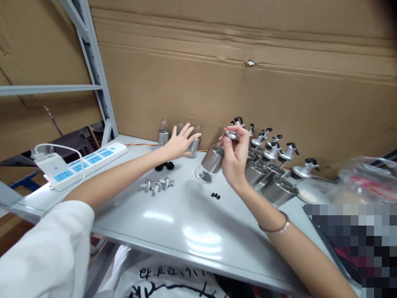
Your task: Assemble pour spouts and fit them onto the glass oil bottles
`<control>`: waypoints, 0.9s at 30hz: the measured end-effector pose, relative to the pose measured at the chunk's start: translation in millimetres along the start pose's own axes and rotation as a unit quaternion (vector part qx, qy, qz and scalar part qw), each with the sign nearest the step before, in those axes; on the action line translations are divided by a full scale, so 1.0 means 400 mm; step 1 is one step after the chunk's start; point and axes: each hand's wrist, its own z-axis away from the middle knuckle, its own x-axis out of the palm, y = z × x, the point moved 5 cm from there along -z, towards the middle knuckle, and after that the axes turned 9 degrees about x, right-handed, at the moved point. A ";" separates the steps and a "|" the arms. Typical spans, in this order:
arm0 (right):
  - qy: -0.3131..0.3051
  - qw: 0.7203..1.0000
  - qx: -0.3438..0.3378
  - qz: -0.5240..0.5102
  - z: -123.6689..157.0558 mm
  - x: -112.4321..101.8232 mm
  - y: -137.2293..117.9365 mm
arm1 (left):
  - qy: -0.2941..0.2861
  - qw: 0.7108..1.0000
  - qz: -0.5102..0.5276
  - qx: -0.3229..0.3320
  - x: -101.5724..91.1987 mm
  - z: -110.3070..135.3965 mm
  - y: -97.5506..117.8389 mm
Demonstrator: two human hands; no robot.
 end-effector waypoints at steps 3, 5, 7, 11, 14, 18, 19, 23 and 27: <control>-0.050 0.993 0.001 -0.103 0.073 -0.018 -0.057 | -0.005 0.985 0.164 0.048 -0.061 0.066 0.060; -0.090 0.984 -0.012 -0.150 0.121 -0.030 -0.098 | -0.071 0.938 0.322 0.105 -0.083 0.119 0.126; -0.123 0.979 -0.021 -0.162 0.162 -0.040 -0.134 | -0.128 0.865 0.465 0.143 -0.095 0.170 0.199; -0.179 0.966 -0.057 -0.179 0.218 -0.047 -0.184 | -0.127 0.746 0.636 0.150 -0.078 0.223 0.305; -0.212 0.954 -0.062 -0.202 0.240 -0.037 -0.192 | -0.119 0.697 0.692 0.145 -0.042 0.237 0.344; -0.210 0.943 -0.032 -0.258 0.255 -0.021 -0.181 | -0.115 0.690 0.707 0.102 -0.005 0.254 0.352; -0.209 0.937 -0.013 -0.278 0.259 -0.016 -0.177 | -0.110 0.687 0.712 0.090 0.000 0.259 0.352; -0.211 0.911 0.063 -0.348 0.269 0.000 -0.166 | -0.098 0.675 0.729 0.058 0.004 0.270 0.356; -0.232 0.901 0.132 -0.343 0.268 0.005 -0.154 | -0.075 0.678 0.729 0.055 -0.003 0.265 0.355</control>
